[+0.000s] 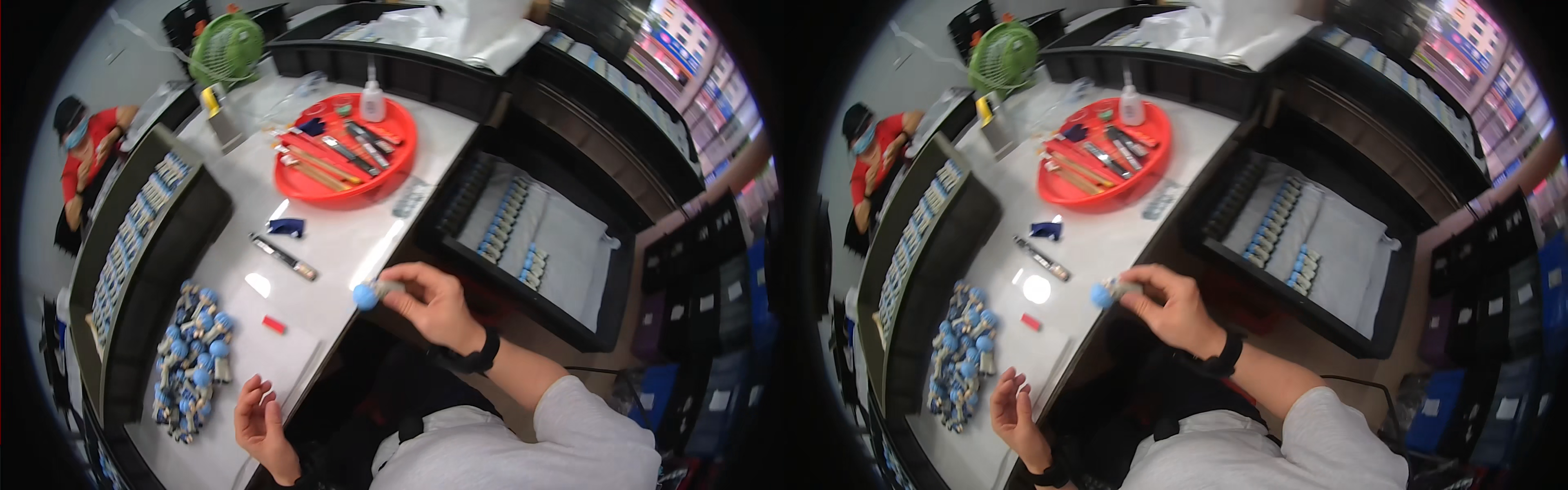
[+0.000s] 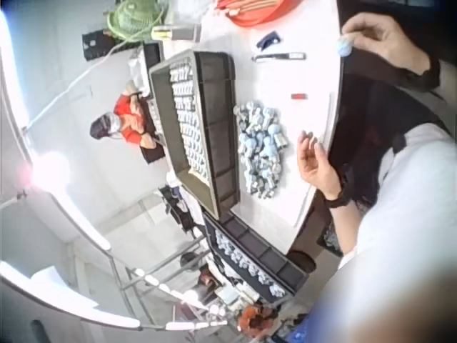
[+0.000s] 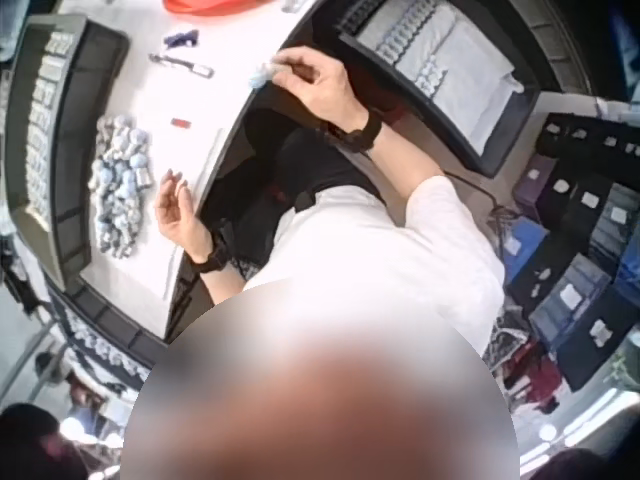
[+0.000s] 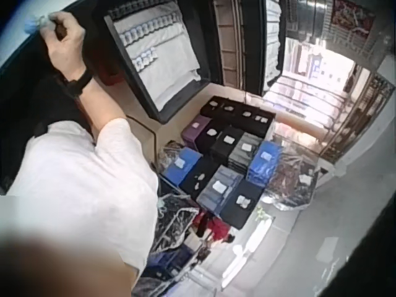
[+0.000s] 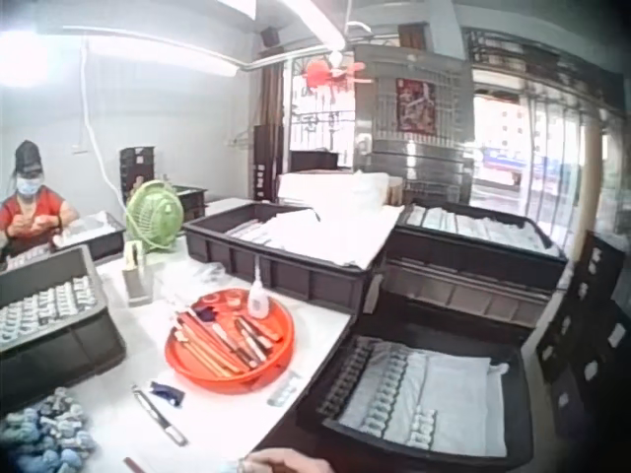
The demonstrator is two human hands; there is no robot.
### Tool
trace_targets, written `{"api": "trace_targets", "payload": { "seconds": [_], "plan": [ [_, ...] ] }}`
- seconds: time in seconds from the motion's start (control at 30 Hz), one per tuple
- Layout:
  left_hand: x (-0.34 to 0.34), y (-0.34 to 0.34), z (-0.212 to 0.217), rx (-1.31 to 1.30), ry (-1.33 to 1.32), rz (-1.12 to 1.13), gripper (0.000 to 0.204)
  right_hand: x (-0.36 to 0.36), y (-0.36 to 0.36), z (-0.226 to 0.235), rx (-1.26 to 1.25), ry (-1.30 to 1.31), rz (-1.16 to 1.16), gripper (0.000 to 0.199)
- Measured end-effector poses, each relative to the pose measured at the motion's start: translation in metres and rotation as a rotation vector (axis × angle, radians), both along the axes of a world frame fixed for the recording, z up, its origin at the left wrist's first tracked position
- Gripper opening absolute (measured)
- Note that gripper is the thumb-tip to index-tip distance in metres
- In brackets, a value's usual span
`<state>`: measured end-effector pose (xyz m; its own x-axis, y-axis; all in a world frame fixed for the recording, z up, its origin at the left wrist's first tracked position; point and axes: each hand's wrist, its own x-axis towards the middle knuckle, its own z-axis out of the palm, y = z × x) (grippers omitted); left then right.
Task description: The person assembles small blue and white figurines at a workbench. They pick up parts from a tray, attach heads to bodies, apply glue, and place the completed figures into a bin. The process is repeated for multiple units.
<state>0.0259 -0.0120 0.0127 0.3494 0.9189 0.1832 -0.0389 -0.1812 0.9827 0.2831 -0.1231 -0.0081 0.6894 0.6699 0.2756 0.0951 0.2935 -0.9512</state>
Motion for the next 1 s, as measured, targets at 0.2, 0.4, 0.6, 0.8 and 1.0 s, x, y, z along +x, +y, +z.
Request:
{"api": "trace_targets", "payload": {
  "seconds": [0.2, 0.4, 0.6, 0.8, 1.0],
  "plan": [
    [0.013, 0.006, -0.020, 0.009, 0.171, 0.116, 0.019, 0.171, -0.129, -0.062, -0.258, -0.154, -0.762, 0.019],
    [0.016, 0.004, -0.017, 0.033, 0.168, 0.120, 0.016, 0.278, -0.244, -0.169, -1.010, -0.260, -0.916, 0.022],
    [0.014, 0.004, -0.017, 0.069, 0.256, 0.136, 0.018, 0.311, -0.263, -0.237, -1.290, -0.260, -0.824, 0.025],
    [0.018, 0.008, -0.019, 0.076, 0.244, 0.147, 0.015, 0.339, -0.284, -0.269, -1.401, -0.411, -0.552, 0.023],
    [0.012, 0.003, -0.009, -0.019, 0.142, 0.052, 0.016, 0.370, -0.291, -0.284, -1.279, -0.378, -0.625, 0.053]
  ]
}}
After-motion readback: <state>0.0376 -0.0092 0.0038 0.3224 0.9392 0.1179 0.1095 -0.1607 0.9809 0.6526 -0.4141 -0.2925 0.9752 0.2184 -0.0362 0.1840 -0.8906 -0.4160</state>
